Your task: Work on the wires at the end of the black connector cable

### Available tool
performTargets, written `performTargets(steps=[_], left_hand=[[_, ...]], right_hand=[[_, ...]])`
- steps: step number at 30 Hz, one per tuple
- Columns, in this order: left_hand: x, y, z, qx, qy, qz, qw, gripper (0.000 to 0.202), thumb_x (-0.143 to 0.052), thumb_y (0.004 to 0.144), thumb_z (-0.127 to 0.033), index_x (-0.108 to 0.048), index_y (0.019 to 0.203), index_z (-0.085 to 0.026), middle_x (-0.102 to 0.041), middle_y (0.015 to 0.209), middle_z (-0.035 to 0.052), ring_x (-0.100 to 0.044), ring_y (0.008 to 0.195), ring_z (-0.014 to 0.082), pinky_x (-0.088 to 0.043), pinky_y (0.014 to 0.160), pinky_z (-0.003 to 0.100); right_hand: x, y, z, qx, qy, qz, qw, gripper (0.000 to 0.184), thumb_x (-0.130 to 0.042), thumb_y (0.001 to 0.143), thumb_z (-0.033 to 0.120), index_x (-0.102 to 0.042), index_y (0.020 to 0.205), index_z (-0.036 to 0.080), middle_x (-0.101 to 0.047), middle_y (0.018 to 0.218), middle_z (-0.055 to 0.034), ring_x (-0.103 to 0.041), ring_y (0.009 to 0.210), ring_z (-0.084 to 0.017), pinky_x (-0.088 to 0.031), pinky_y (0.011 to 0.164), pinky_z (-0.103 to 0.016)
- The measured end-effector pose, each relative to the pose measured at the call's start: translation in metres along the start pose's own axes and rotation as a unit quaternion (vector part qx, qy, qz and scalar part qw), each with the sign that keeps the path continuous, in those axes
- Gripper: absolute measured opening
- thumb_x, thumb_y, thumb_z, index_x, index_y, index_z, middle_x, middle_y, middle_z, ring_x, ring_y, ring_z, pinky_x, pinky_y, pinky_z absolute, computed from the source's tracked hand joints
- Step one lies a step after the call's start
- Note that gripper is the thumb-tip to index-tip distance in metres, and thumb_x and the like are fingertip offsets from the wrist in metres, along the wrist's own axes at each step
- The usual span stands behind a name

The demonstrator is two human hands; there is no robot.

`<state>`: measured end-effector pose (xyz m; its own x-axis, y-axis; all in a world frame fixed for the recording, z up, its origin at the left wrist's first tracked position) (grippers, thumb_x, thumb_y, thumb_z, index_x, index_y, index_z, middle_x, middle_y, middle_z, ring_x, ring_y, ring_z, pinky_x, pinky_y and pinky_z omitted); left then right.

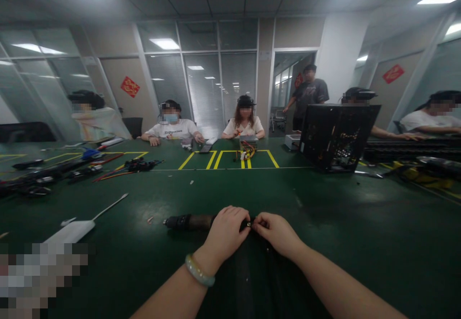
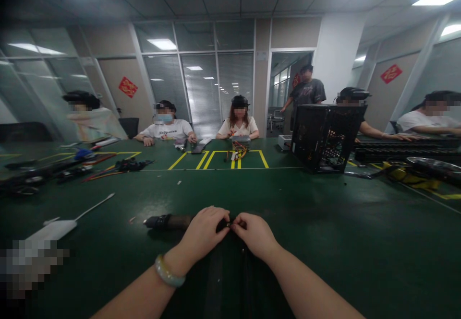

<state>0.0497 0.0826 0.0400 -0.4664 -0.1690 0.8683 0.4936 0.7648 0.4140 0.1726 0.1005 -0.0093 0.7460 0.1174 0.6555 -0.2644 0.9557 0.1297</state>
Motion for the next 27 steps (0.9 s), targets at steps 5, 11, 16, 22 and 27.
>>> performTargets(steps=[5, 11, 16, 22, 27], left_hand=[[0.0017, 0.0001, -0.0018, -0.019, 0.0, -0.003, 1.0, 0.011, -0.063, 0.082, -0.017, -0.061, 0.091, -0.023, -0.065, 0.101, 0.0001, -0.057, 0.099, 0.0195, -0.035, 0.101, 0.04], [-0.0024, 0.0017, 0.0025, 0.001, -0.002, 0.017, 1.0, 0.012, -0.064, 0.083, -0.02, -0.062, 0.093, -0.024, -0.065, 0.096, 0.0002, -0.058, 0.093, 0.0195, -0.042, 0.086, 0.033], [-0.0032, 0.0009, 0.004, 0.013, -0.005, 0.02, 1.0, 0.01, -0.064, 0.081, -0.02, -0.061, 0.09, -0.023, -0.065, 0.093, 0.0003, -0.058, 0.09, 0.0198, -0.042, 0.083, 0.032], [-0.0025, 0.0001, 0.0037, 0.008, -0.003, 0.016, 1.0, 0.011, -0.062, 0.082, -0.021, -0.061, 0.093, -0.023, -0.065, 0.096, 0.0003, -0.058, 0.093, 0.0196, -0.041, 0.085, 0.033], [-0.0054, 0.0005, 0.0042, 0.003, -0.004, 0.022, 1.0, 0.01, -0.062, 0.083, -0.019, -0.061, 0.092, -0.024, -0.065, 0.098, -0.0011, -0.058, 0.094, 0.0189, -0.041, 0.085, 0.034]], right_hand=[[0.0006, -0.0001, -0.0009, -0.001, -0.003, -0.007, 1.0, 0.015, -0.057, 0.086, 0.031, -0.067, 0.084, 0.02, -0.068, 0.077, 0.0001, -0.06, 0.068, -0.015, -0.037, 0.058, -0.022], [-0.0005, 0.0008, -0.0032, -0.002, 0.005, -0.007, 1.0, 0.013, -0.058, 0.085, 0.029, -0.066, 0.083, 0.019, -0.067, 0.073, 0.0006, -0.059, 0.065, -0.014, -0.036, 0.056, -0.021], [-0.0005, 0.0, -0.0037, 0.004, 0.007, -0.009, 1.0, 0.013, -0.058, 0.085, 0.03, -0.067, 0.084, 0.02, -0.067, 0.075, 0.0006, -0.059, 0.066, -0.014, -0.036, 0.056, -0.021], [0.0002, 0.0003, -0.0026, 0.008, 0.002, -0.009, 1.0, 0.014, -0.057, 0.086, 0.03, -0.067, 0.083, 0.02, -0.067, 0.075, 0.0005, -0.06, 0.067, -0.014, -0.036, 0.057, -0.021], [-0.001, 0.0008, -0.0037, 0.005, 0.004, -0.005, 1.0, 0.013, -0.057, 0.086, 0.03, -0.067, 0.084, 0.021, -0.068, 0.075, 0.0011, -0.06, 0.067, -0.014, -0.037, 0.057, -0.021]])
Point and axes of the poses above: each hand's wrist, its own y-axis towards the middle knuckle, its own x-axis out of the back of the hand, z = x × y, the point moved 9 cm from there along y, towards the middle knuckle
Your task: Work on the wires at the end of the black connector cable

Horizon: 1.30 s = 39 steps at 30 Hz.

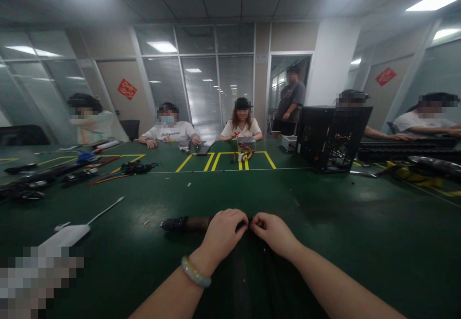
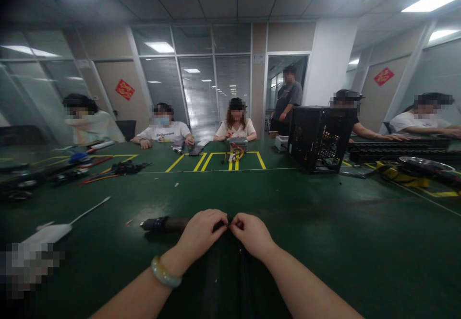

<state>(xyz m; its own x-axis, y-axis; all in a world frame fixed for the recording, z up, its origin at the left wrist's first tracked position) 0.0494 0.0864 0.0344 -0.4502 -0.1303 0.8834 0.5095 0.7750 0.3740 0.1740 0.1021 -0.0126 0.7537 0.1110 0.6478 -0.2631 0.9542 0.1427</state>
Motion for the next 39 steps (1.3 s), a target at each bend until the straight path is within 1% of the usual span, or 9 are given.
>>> performTargets(steps=[6, 9, 13, 15, 18, 20, 24, 30, 39], left_hand=[[0.003, -0.002, 0.002, 0.012, -0.011, -0.017, 1.0, 0.016, -0.064, 0.081, -0.02, -0.06, 0.096, -0.024, -0.064, 0.101, -0.0002, -0.057, 0.097, 0.0196, -0.041, 0.088, 0.035], [0.003, -0.003, 0.0, 0.002, -0.011, -0.013, 1.0, 0.012, -0.062, 0.082, -0.019, -0.06, 0.092, -0.024, -0.064, 0.103, -0.0004, -0.057, 0.099, 0.0196, -0.041, 0.089, 0.035], [0.003, -0.003, -0.003, -0.013, -0.01, -0.013, 1.0, 0.019, -0.06, 0.081, -0.015, -0.06, 0.096, -0.025, -0.064, 0.105, 0.0005, -0.057, 0.101, 0.0198, -0.041, 0.091, 0.035], [0.003, -0.002, -0.002, -0.005, -0.007, -0.017, 1.0, 0.02, -0.061, 0.081, -0.017, -0.06, 0.099, -0.024, -0.064, 0.106, 0.0019, -0.057, 0.101, 0.0205, -0.041, 0.092, 0.035], [0.003, -0.003, 0.0, 0.003, -0.002, -0.013, 1.0, 0.014, -0.061, 0.082, -0.022, -0.06, 0.096, -0.023, -0.064, 0.106, 0.0026, -0.057, 0.102, 0.0208, -0.042, 0.092, 0.036], [0.002, -0.003, -0.001, -0.005, -0.002, -0.01, 1.0, 0.012, -0.06, 0.083, -0.02, -0.06, 0.094, -0.023, -0.064, 0.107, 0.0019, -0.057, 0.103, 0.0202, -0.041, 0.092, 0.035], [0.003, -0.003, -0.002, -0.011, -0.007, -0.013, 1.0, 0.019, -0.06, 0.08, -0.014, -0.06, 0.096, -0.024, -0.064, 0.109, 0.0001, -0.056, 0.105, 0.0191, -0.041, 0.093, 0.035], [0.004, -0.004, -0.001, 0.003, -0.007, -0.012, 1.0, 0.011, -0.06, 0.084, -0.023, -0.06, 0.094, -0.023, -0.064, 0.106, 0.0017, -0.057, 0.101, 0.0205, -0.042, 0.091, 0.037], [0.007, -0.003, -0.002, 0.005, -0.02, -0.012, 1.0, 0.016, -0.058, 0.08, -0.015, -0.061, 0.093, -0.022, -0.065, 0.107, 0.0022, -0.057, 0.102, 0.021, -0.042, 0.091, 0.038]], right_hand=[[0.0, 0.0, -0.001, 0.0, -0.009, -0.003, 1.0, 0.013, -0.057, 0.086, 0.03, -0.066, 0.083, 0.021, -0.068, 0.076, 0.0012, -0.06, 0.067, -0.014, -0.036, 0.057, -0.021], [0.0, 0.0, 0.0, 0.003, -0.01, -0.005, 1.0, 0.013, -0.057, 0.086, 0.03, -0.066, 0.083, 0.021, -0.068, 0.076, 0.0011, -0.06, 0.067, -0.014, -0.036, 0.057, -0.021], [0.002, 0.0, 0.002, 0.005, -0.018, -0.013, 1.0, 0.012, -0.058, 0.084, 0.029, -0.067, 0.082, 0.021, -0.068, 0.075, 0.0005, -0.059, 0.067, -0.014, -0.036, 0.057, -0.021], [0.002, 0.0, 0.003, 0.006, -0.018, -0.012, 1.0, 0.013, -0.058, 0.084, 0.029, -0.067, 0.082, 0.021, -0.068, 0.076, 0.0001, -0.06, 0.068, -0.014, -0.035, 0.057, -0.022], [0.002, 0.0, 0.002, 0.002, -0.014, -0.01, 1.0, 0.013, -0.057, 0.085, 0.029, -0.067, 0.082, 0.021, -0.068, 0.077, 0.0001, -0.06, 0.068, -0.014, -0.035, 0.057, -0.021], [0.002, 0.0, 0.002, 0.0, -0.011, -0.011, 1.0, 0.012, -0.057, 0.085, 0.028, -0.067, 0.082, 0.02, -0.068, 0.076, 0.0003, -0.06, 0.067, -0.014, -0.035, 0.057, -0.021], [0.002, -0.001, 0.004, 0.003, -0.01, -0.006, 1.0, 0.013, -0.057, 0.085, 0.028, -0.067, 0.083, 0.021, -0.068, 0.076, 0.0005, -0.06, 0.068, -0.014, -0.035, 0.058, -0.022], [0.004, -0.003, 0.007, -0.014, -0.008, 0.003, 1.0, 0.014, -0.057, 0.086, 0.029, -0.067, 0.084, 0.02, -0.068, 0.076, -0.0004, -0.06, 0.068, -0.015, -0.036, 0.058, -0.022], [0.002, -0.001, 0.006, -0.015, -0.005, 0.01, 1.0, 0.014, -0.056, 0.086, 0.029, -0.067, 0.083, 0.021, -0.068, 0.076, 0.0004, -0.061, 0.068, -0.015, -0.035, 0.057, -0.022]])
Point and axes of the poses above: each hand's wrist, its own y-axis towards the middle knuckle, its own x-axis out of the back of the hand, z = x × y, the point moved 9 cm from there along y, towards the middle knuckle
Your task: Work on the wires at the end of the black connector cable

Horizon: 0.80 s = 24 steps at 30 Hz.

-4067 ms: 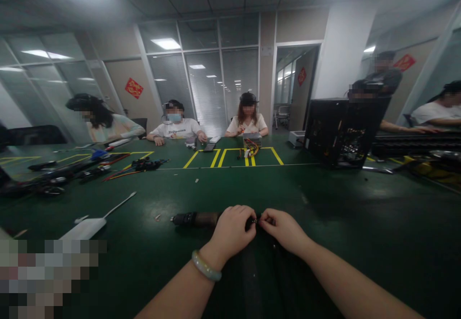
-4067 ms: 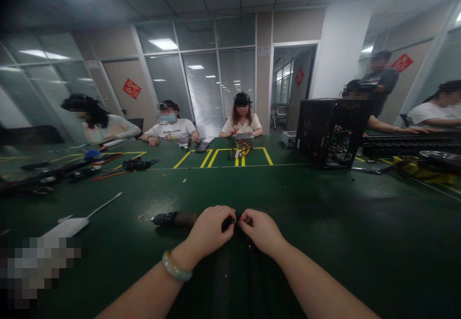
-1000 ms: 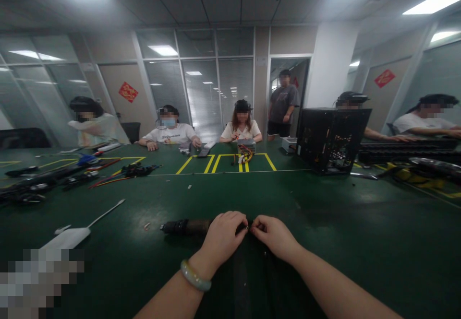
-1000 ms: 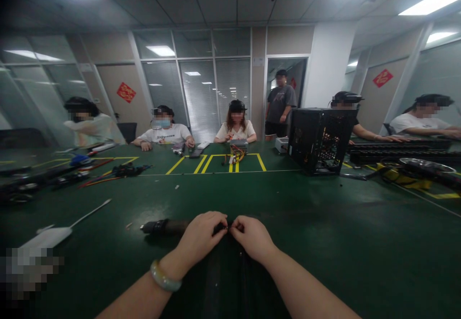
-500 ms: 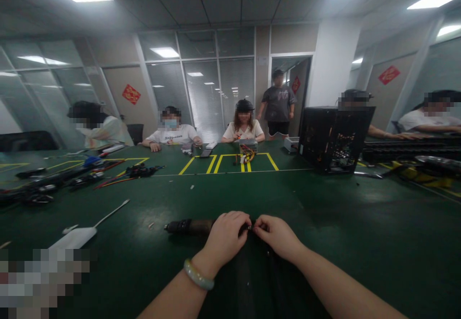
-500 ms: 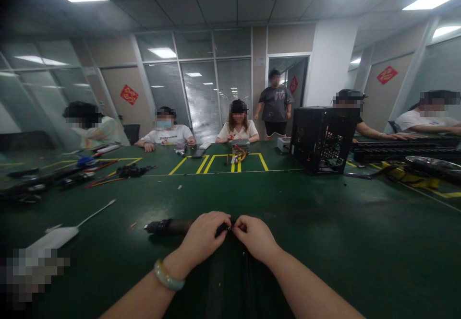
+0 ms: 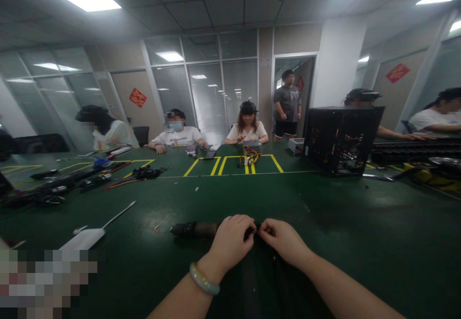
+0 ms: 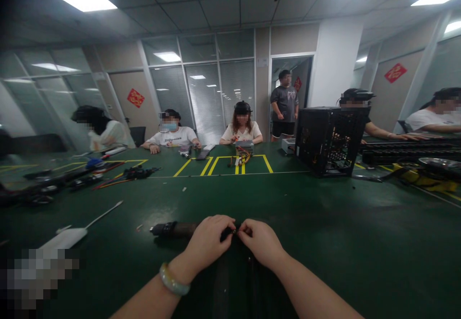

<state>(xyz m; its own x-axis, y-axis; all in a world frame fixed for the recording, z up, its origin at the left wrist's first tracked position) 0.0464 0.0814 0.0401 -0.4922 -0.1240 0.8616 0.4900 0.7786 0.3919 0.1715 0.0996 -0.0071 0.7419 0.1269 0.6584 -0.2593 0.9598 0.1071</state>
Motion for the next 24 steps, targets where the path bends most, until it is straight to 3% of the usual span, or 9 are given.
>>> performTargets(steps=[15, 24], left_hand=[[-0.0047, 0.0005, 0.0003, -0.017, 0.016, 0.016, 1.0, 0.013, -0.06, 0.084, -0.02, -0.063, 0.096, -0.023, -0.064, 0.111, 0.0022, -0.057, 0.105, 0.021, -0.041, 0.091, 0.037], [-0.0086, 0.0028, 0.0, -0.022, 0.031, 0.033, 0.999, 0.01, -0.058, 0.088, -0.021, -0.064, 0.095, -0.025, -0.065, 0.101, 0.0003, -0.057, 0.099, 0.0191, -0.041, 0.088, 0.034]], right_hand=[[0.0005, -0.0006, -0.0001, 0.0, -0.005, 0.0, 1.0, 0.014, -0.057, 0.086, 0.03, -0.068, 0.083, 0.021, -0.068, 0.077, -0.0002, -0.06, 0.069, -0.015, -0.035, 0.057, -0.023], [-0.0018, -0.0003, -0.0012, 0.01, 0.001, 0.001, 1.0, 0.014, -0.058, 0.086, 0.03, -0.068, 0.083, 0.021, -0.069, 0.079, 0.0008, -0.06, 0.071, -0.015, -0.034, 0.058, -0.022]])
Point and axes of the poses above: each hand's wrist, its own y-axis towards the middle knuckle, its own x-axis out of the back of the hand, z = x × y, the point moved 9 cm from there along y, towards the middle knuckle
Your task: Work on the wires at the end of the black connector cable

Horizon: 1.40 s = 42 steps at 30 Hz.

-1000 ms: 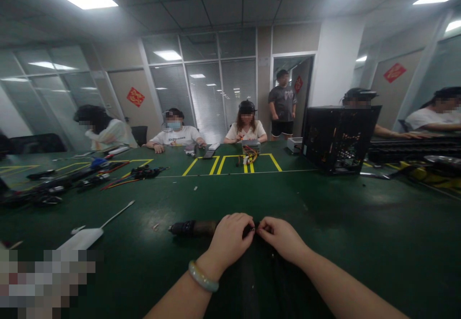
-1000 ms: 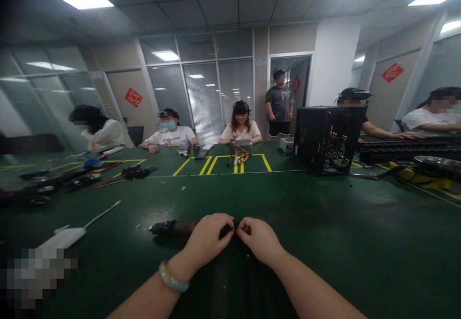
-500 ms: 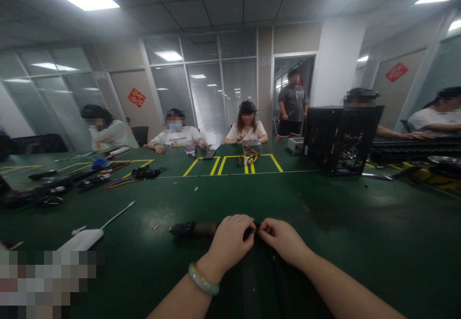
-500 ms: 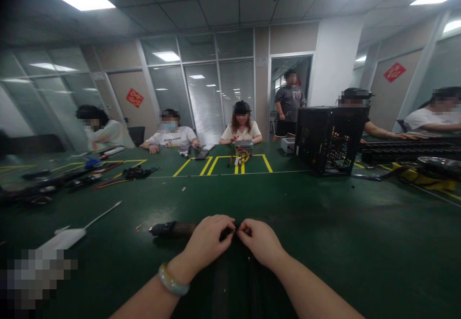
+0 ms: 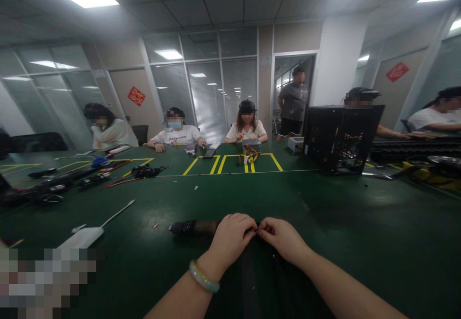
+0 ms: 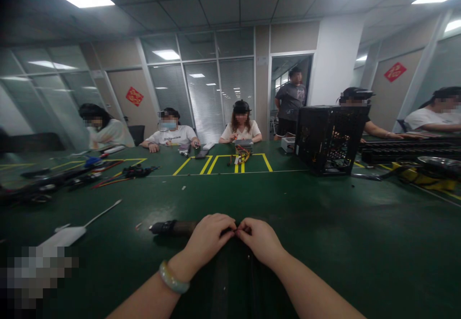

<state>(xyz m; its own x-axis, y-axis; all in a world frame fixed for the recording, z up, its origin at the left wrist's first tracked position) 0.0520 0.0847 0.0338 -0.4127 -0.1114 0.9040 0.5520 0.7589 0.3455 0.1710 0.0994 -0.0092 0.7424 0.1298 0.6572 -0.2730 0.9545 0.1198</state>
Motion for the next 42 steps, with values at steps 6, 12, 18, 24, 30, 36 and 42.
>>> performTargets(steps=[6, 12, 18, 24, 30, 36, 42], left_hand=[[0.001, 0.0003, -0.0009, -0.01, -0.011, -0.002, 1.0, 0.009, -0.059, 0.088, -0.021, -0.064, 0.094, -0.025, -0.066, 0.1, 0.0002, -0.058, 0.098, 0.0191, -0.041, 0.088, 0.034], [0.0019, 0.0012, -0.0026, -0.01, -0.006, -0.001, 1.0, 0.009, -0.058, 0.088, -0.021, -0.065, 0.092, -0.024, -0.066, 0.097, 0.0014, -0.059, 0.095, 0.0192, -0.042, 0.086, 0.033], [0.0035, 0.0011, -0.0033, -0.005, -0.008, -0.006, 1.0, 0.008, -0.06, 0.085, -0.02, -0.064, 0.09, -0.024, -0.066, 0.092, -0.0006, -0.058, 0.091, 0.0184, -0.042, 0.082, 0.032], [0.0018, 0.0013, -0.0012, 0.0, -0.013, -0.007, 1.0, 0.007, -0.059, 0.085, -0.02, -0.063, 0.089, -0.023, -0.065, 0.092, -0.0004, -0.058, 0.09, 0.0187, -0.041, 0.082, 0.032], [0.0048, 0.0011, -0.0018, 0.002, -0.021, -0.013, 1.0, 0.007, -0.06, 0.084, -0.019, -0.063, 0.088, -0.023, -0.065, 0.091, -0.0006, -0.058, 0.089, 0.0186, -0.041, 0.082, 0.032], [0.004, 0.0003, -0.0016, 0.001, -0.015, -0.013, 1.0, 0.006, -0.06, 0.085, -0.02, -0.063, 0.089, -0.023, -0.065, 0.092, -0.0007, -0.057, 0.09, 0.0184, -0.041, 0.082, 0.032], [0.0017, 0.0008, -0.0004, 0.003, -0.01, -0.012, 1.0, 0.005, -0.06, 0.085, -0.022, -0.063, 0.089, -0.022, -0.065, 0.091, 0.0004, -0.057, 0.09, 0.0187, -0.04, 0.081, 0.032]], right_hand=[[0.0016, 0.0002, 0.0014, 0.003, -0.01, -0.007, 1.0, 0.014, -0.059, 0.085, 0.031, -0.068, 0.081, 0.022, -0.068, 0.078, 0.001, -0.06, 0.071, -0.015, -0.034, 0.058, -0.022], [0.0033, -0.0013, 0.006, 0.007, -0.022, -0.007, 1.0, 0.014, -0.059, 0.085, 0.032, -0.069, 0.083, 0.022, -0.069, 0.081, 0.0002, -0.059, 0.073, -0.016, -0.035, 0.06, -0.022], [0.0038, -0.0019, 0.0054, 0.001, -0.025, -0.006, 1.0, 0.014, -0.059, 0.085, 0.032, -0.069, 0.085, 0.023, -0.069, 0.081, 0.0005, -0.059, 0.072, -0.016, -0.034, 0.058, -0.023], [0.0014, -0.0019, 0.0038, 0.006, -0.009, 0.001, 1.0, 0.013, -0.058, 0.085, 0.031, -0.069, 0.087, 0.023, -0.069, 0.082, 0.0006, -0.06, 0.073, -0.016, -0.037, 0.06, -0.023], [0.002, -0.0021, 0.0033, 0.007, 0.006, -0.004, 1.0, 0.012, -0.058, 0.085, 0.028, -0.068, 0.085, 0.022, -0.069, 0.08, 0.0002, -0.061, 0.071, -0.015, -0.038, 0.059, -0.023], [0.0026, -0.0022, 0.0035, 0.005, -0.002, -0.005, 1.0, 0.012, -0.058, 0.085, 0.028, -0.067, 0.083, 0.02, -0.068, 0.077, 0.0004, -0.06, 0.068, -0.015, -0.037, 0.058, -0.022], [0.004, -0.0042, 0.0073, 0.001, -0.012, -0.001, 1.0, 0.012, -0.058, 0.086, 0.029, -0.068, 0.084, 0.021, -0.069, 0.079, 0.0008, -0.06, 0.071, -0.015, -0.037, 0.06, -0.022]])
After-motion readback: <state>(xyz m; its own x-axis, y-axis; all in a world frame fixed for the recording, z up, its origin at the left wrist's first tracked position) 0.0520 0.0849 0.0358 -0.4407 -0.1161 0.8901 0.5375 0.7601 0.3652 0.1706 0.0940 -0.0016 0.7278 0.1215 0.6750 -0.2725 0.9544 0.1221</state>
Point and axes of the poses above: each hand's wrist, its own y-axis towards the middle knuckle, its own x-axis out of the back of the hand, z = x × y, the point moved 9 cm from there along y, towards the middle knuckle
